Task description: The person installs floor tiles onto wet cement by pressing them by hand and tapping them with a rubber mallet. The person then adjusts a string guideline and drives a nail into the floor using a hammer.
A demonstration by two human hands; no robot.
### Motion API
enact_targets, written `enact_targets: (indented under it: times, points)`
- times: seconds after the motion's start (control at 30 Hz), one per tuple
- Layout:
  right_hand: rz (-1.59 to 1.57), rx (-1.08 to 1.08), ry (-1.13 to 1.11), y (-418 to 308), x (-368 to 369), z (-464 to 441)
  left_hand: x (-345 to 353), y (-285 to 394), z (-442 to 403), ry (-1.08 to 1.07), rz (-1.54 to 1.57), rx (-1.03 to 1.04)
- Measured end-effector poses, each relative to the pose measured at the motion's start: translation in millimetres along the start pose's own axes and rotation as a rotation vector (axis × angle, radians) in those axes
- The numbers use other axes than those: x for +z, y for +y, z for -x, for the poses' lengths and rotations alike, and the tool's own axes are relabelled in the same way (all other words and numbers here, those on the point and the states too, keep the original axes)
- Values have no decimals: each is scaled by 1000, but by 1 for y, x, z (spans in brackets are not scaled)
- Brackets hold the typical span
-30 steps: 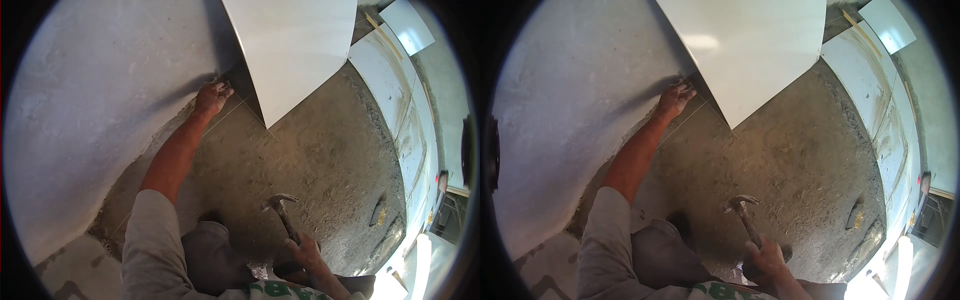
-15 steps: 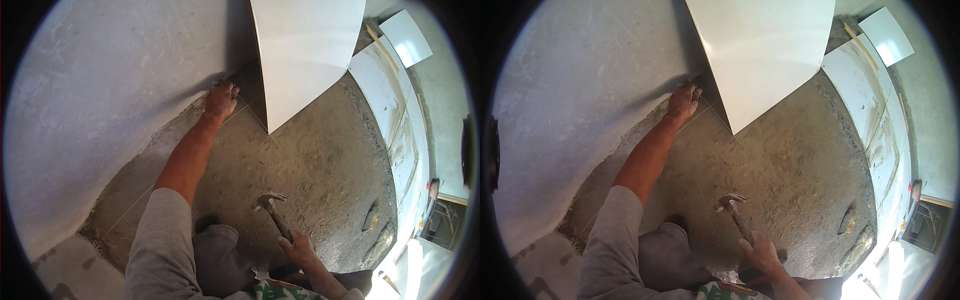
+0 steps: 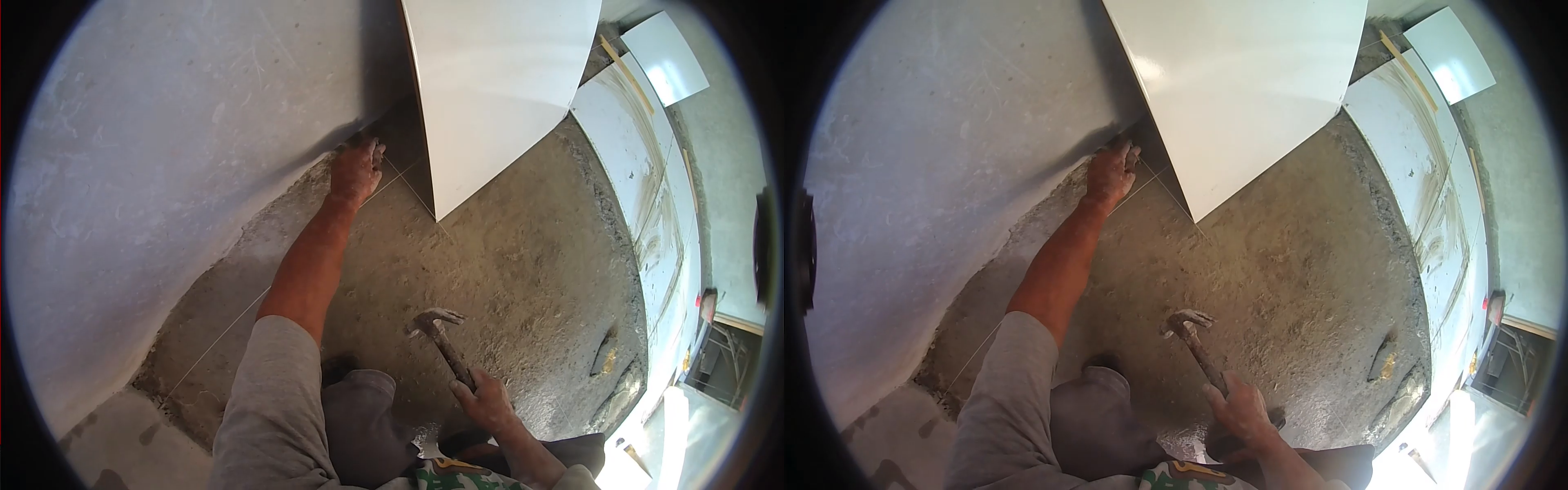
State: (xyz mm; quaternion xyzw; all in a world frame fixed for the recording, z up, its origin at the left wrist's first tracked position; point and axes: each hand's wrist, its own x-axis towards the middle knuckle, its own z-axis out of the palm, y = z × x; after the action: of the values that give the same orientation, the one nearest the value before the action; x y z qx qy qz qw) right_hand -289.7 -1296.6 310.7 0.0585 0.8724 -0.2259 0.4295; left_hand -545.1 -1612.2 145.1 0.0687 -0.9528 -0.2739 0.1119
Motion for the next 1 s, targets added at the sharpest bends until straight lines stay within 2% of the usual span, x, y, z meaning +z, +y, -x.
enact_targets:
  times: [0.03, 0.17, 0.2, 0.23, 0.27, 0.33, 0.37, 0.43, 0.6, 0.67, 0.7, 0.77, 0.83, 0.9, 0.93, 1.0]
  points:
    - [-17, -25, 34, -4, -2, -1, -6, 4, -1, -117, -70, -79]
    - [-90, -109, 153, -46, -18, -13, 1, -5, -5, -25, -69, -42]
    - [-93, -109, 157, -62, -23, -16, 0, -8, -8, -70, -21, -175]
    - [-120, -235, 229, -79, -29, -20, 1, -13, -10, -119, 27, -307]
    - [-147, -363, 303, -95, -33, -27, 2, -19, -12, -118, 28, -301]
    - [-241, -430, 277, -121, -42, -47, 9, -37, -11, 29, 665, -396]
    - [-351, -486, 248, -131, -43, -54, 10, -45, -6, 18, 666, -398]
    - [-316, -473, 259, -141, -44, -65, 8, -54, 1, 53, 486, -149]
    - [-375, -333, 185, -119, -9, -57, -10, -46, 1, -110, 305, -198]
    - [-313, -293, 106, -92, 8, -54, -3, -52, -3, -60, 175, -156]
    - [-313, -290, 109, -77, 14, -54, -1, -55, -3, -28, 168, -132]
    - [-191, -226, -89, -46, 22, -58, -8, -46, -4, -12, 166, -99]
    - [-151, -202, -124, -26, 29, -63, -9, -46, 1, 1, 156, -72]
    - [-116, -171, -159, -11, 41, -64, 0, -53, 6, -210, 203, -248]
    - [-157, -165, -162, -4, 46, -65, -6, -46, 8, -212, 200, -247]
    - [-200, -168, -160, 9, 57, -70, -29, -25, 9, -566, 72, -336]
